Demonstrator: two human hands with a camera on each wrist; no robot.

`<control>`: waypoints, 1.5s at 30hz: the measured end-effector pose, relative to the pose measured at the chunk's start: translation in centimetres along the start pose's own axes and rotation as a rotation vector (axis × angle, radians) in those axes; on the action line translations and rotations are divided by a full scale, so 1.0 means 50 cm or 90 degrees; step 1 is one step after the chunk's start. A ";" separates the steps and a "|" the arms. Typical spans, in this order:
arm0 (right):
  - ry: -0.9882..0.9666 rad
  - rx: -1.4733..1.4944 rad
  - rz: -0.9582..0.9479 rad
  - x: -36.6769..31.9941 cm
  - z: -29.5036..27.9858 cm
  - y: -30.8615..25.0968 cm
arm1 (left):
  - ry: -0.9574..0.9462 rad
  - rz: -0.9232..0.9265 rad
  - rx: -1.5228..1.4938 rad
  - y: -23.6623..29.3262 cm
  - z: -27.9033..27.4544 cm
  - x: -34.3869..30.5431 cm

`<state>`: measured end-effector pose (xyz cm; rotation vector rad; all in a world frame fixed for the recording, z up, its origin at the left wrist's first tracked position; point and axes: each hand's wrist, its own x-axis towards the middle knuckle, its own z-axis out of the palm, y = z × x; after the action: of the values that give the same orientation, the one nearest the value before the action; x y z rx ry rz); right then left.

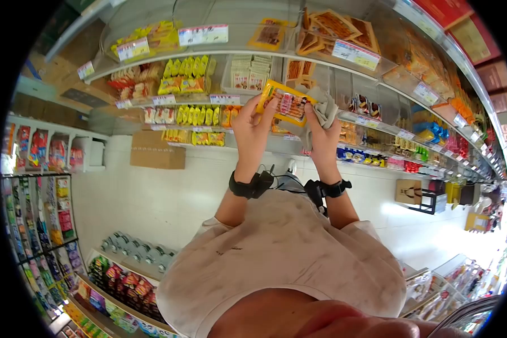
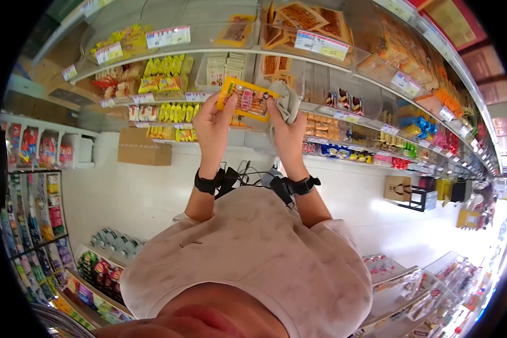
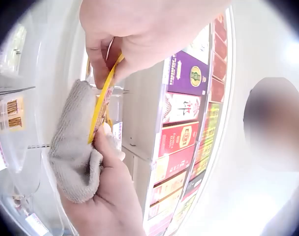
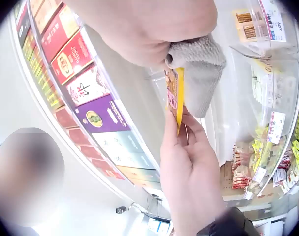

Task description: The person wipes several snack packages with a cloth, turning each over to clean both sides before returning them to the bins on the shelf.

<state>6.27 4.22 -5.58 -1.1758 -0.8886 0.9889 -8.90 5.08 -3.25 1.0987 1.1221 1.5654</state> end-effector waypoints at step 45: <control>-0.097 -0.066 -0.003 -0.210 -0.595 -0.177 | -0.380 0.049 0.117 0.091 0.442 -0.448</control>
<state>31.94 -15.91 -2.45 -1.1969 -1.0733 1.0495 16.35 -13.52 1.95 1.6131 0.8259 1.0841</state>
